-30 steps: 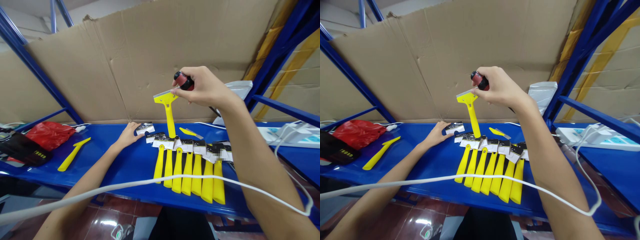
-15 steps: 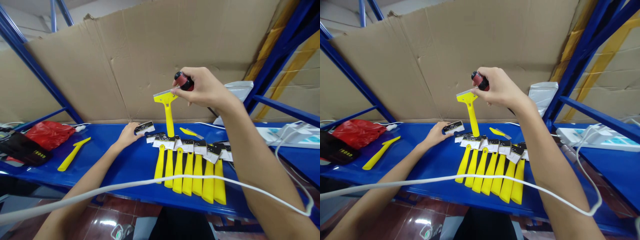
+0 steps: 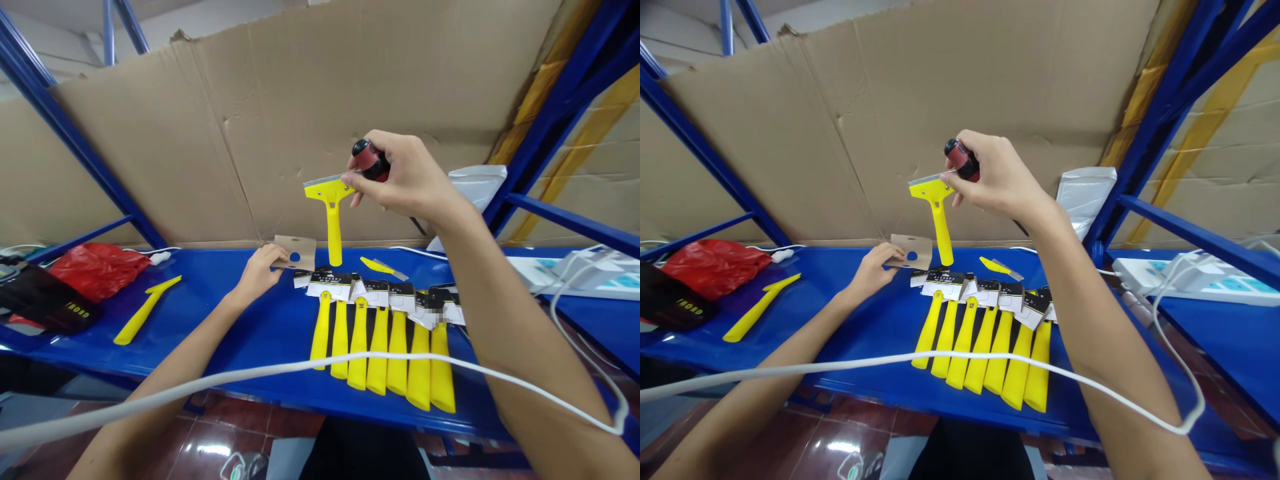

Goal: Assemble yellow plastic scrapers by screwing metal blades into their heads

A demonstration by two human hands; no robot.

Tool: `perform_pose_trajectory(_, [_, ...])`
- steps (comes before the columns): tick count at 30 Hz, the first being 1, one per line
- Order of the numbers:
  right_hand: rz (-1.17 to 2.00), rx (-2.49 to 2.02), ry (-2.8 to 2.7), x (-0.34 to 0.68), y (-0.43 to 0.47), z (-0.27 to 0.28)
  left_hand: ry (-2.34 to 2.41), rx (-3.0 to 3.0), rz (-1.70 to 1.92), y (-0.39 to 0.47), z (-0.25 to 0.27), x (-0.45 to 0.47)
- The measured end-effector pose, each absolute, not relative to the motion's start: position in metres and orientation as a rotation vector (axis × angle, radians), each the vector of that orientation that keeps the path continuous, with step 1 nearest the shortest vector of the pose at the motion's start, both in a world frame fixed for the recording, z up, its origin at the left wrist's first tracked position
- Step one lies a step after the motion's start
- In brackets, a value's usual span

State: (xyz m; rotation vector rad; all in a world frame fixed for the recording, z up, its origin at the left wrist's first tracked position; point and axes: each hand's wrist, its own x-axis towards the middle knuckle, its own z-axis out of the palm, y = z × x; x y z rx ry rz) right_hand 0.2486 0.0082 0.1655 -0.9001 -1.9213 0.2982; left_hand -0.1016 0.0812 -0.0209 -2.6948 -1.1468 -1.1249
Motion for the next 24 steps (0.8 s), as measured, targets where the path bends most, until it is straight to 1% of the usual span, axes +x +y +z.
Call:
perform_pose_trajectory(9, [0.206, -0.836, -1.866, 0.232, 0.008, 0.16, -0.823, -2.608, -1.258, 0.068, -0.02, -0.091])
perform_pose_trajectory(16, [0.005, -0.827, -1.875, 0.216, 0.02, 0.148, -0.531, -2.48, -1.365, 0.054, -0.012, -0.078])
perform_pose_trajectory(24, [0.005, -0.891, -1.884, 0.216, 0.02, 0.146, -0.438, -2.424, -1.557, 0.046, -0.012, -0.074])
